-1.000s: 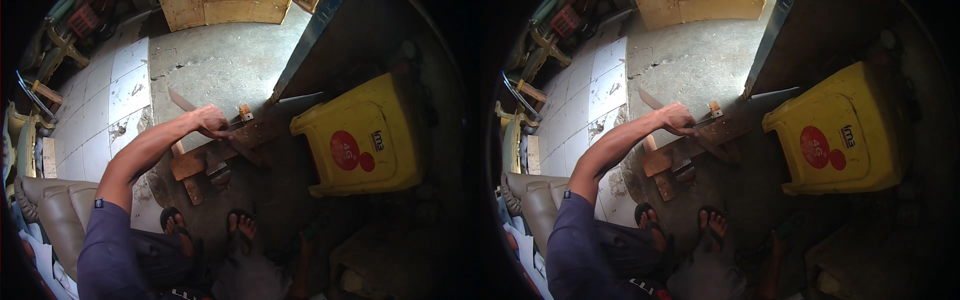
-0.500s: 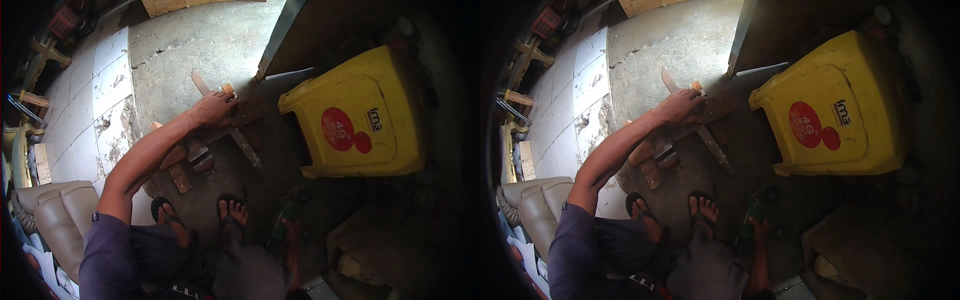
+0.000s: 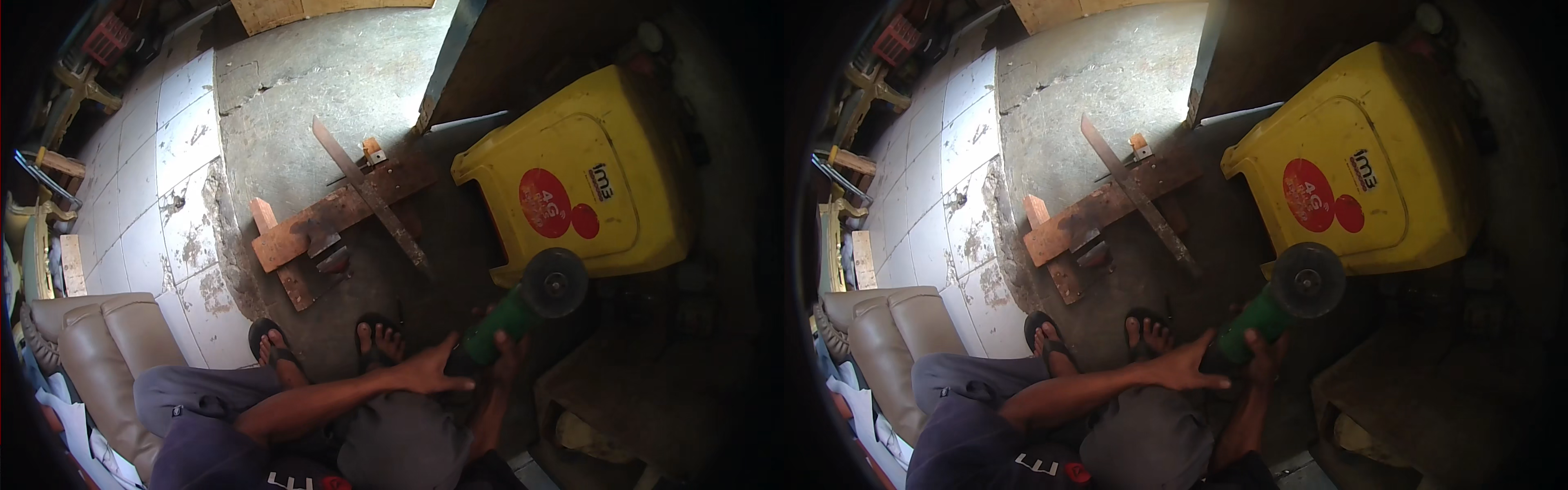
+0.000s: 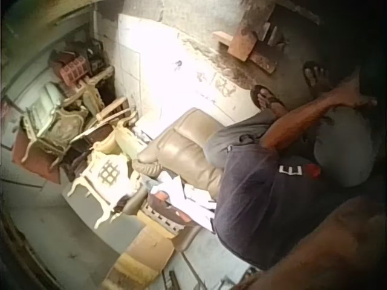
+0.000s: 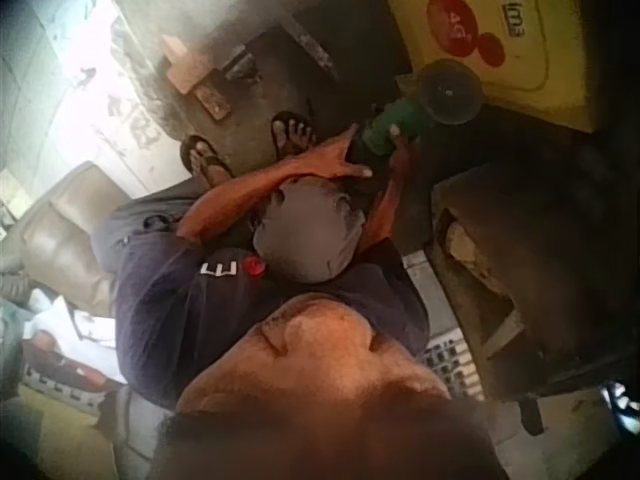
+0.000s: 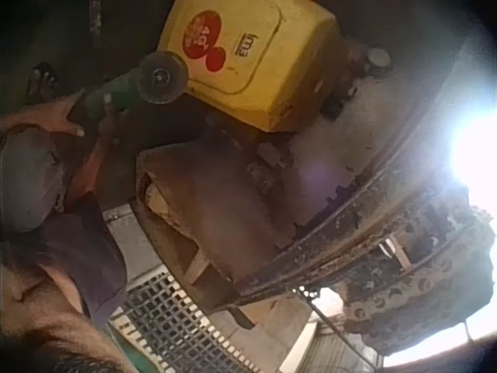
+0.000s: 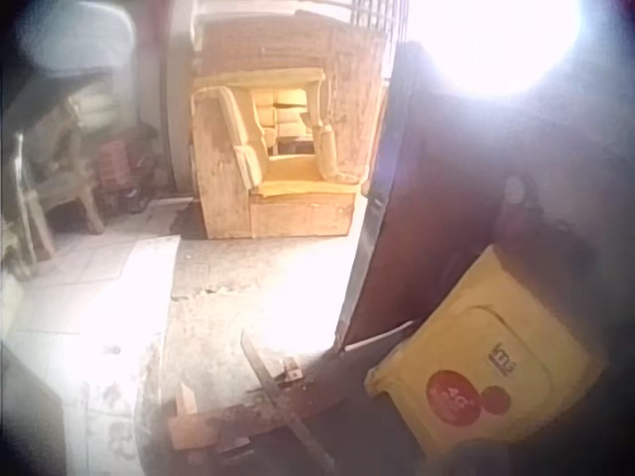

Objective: The person uses an angle grinder to cut a metal bar that is held in a makeshift wooden vice.

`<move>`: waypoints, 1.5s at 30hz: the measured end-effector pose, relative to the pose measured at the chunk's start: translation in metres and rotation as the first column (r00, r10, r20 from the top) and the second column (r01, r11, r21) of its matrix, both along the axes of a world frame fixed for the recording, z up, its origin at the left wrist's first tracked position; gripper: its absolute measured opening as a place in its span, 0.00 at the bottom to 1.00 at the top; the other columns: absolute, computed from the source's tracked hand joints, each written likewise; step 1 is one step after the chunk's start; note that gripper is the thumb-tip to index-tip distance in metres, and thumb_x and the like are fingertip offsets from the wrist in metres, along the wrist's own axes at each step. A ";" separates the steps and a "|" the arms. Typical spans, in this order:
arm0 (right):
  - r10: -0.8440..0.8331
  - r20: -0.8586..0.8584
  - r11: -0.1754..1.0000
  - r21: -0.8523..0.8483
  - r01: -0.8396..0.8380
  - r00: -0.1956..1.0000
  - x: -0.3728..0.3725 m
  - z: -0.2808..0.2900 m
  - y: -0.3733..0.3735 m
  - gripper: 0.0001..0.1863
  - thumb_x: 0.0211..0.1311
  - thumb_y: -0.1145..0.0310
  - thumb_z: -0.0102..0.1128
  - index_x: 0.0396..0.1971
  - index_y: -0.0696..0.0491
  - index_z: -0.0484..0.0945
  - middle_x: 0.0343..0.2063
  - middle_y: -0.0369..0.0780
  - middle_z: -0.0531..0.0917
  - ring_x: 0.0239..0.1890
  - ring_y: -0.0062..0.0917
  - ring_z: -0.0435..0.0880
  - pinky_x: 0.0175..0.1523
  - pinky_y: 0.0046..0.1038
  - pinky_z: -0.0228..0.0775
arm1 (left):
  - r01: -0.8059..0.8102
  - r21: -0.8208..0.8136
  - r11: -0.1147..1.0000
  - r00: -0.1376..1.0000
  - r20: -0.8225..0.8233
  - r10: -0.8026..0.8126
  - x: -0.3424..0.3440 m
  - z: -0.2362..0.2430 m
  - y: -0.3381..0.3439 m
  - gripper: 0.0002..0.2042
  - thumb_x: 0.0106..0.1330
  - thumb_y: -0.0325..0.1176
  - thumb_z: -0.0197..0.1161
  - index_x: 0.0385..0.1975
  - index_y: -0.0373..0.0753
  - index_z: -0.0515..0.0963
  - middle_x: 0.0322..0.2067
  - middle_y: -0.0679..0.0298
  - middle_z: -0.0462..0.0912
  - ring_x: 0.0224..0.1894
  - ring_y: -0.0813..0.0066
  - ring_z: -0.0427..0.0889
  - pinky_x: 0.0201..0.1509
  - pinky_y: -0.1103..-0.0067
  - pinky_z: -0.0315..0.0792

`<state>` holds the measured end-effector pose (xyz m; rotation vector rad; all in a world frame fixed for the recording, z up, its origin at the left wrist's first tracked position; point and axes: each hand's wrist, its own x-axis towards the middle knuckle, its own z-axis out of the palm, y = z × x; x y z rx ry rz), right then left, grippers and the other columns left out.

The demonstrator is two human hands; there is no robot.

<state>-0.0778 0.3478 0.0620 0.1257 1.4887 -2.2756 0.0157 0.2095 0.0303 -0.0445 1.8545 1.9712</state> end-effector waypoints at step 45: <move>0.250 0.185 0.809 0.499 -0.310 0.950 0.021 -0.026 0.064 0.29 0.49 0.71 0.75 0.52 0.58 0.73 0.41 0.41 0.83 0.38 0.29 0.86 0.45 0.32 0.80 | -0.754 -0.653 0.066 0.188 -0.119 0.975 -0.190 -0.042 -0.275 0.24 0.65 0.35 0.65 0.54 0.24 0.68 0.54 0.39 0.72 0.55 0.46 0.74 0.57 0.53 0.72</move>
